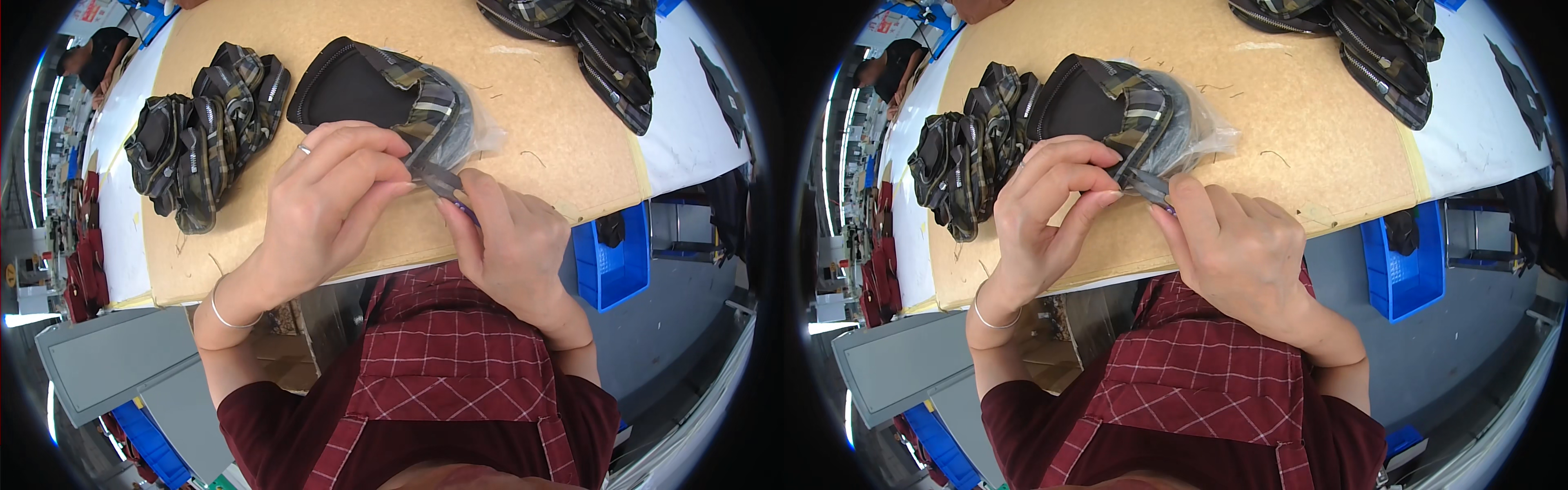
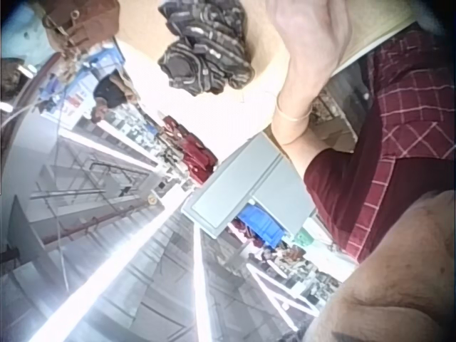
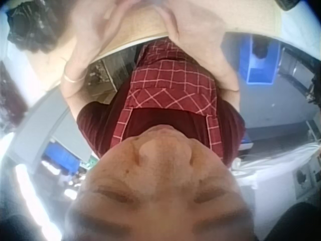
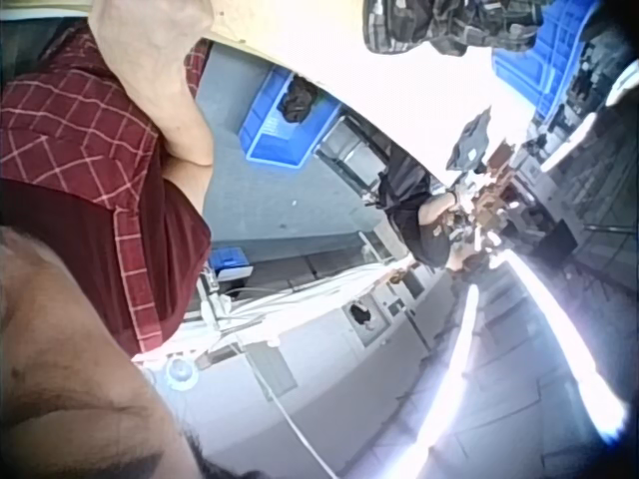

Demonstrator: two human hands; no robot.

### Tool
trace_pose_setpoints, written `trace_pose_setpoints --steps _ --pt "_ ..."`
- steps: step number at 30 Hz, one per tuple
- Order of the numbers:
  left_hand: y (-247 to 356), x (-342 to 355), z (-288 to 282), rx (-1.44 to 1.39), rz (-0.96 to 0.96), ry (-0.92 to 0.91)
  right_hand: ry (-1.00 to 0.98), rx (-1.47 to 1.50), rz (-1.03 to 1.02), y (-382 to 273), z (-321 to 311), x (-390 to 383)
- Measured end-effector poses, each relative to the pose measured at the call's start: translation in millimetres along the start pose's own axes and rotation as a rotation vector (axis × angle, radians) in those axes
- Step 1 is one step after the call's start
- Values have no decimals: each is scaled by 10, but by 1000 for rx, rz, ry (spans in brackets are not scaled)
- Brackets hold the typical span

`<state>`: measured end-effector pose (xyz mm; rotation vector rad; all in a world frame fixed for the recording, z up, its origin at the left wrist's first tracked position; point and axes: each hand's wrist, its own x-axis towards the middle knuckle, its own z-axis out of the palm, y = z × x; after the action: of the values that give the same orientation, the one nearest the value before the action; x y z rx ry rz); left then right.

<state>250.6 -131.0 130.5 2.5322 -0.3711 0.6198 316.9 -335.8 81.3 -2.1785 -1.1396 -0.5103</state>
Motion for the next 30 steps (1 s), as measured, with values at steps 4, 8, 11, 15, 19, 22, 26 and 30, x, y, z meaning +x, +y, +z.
trace_pose_setpoints --steps 4,8,11,15,19,22,26,30 --pt "-11 -18 0 -43 -15 -5 39 -84 -48 1 4 14" --pt "-6 -25 18 -38 0 -15 41 -234 -124 3 7 9" --pt "-15 -33 6 -44 1 -31 42 -274 -155 19 14 -2" --pt "53 -21 -49 -114 -107 -2 34 -229 -135 26 -7 12" --pt "62 16 5 -50 -78 -1 17 -150 -91 6 -33 4" --pt "-8 -7 52 -21 -22 2 28 -117 -65 -11 -16 8" --pt "-14 -6 68 -21 0 4 24 -121 -46 -25 -6 10" --pt "-9 -3 68 -27 -2 -2 44 -209 -105 -22 13 10"
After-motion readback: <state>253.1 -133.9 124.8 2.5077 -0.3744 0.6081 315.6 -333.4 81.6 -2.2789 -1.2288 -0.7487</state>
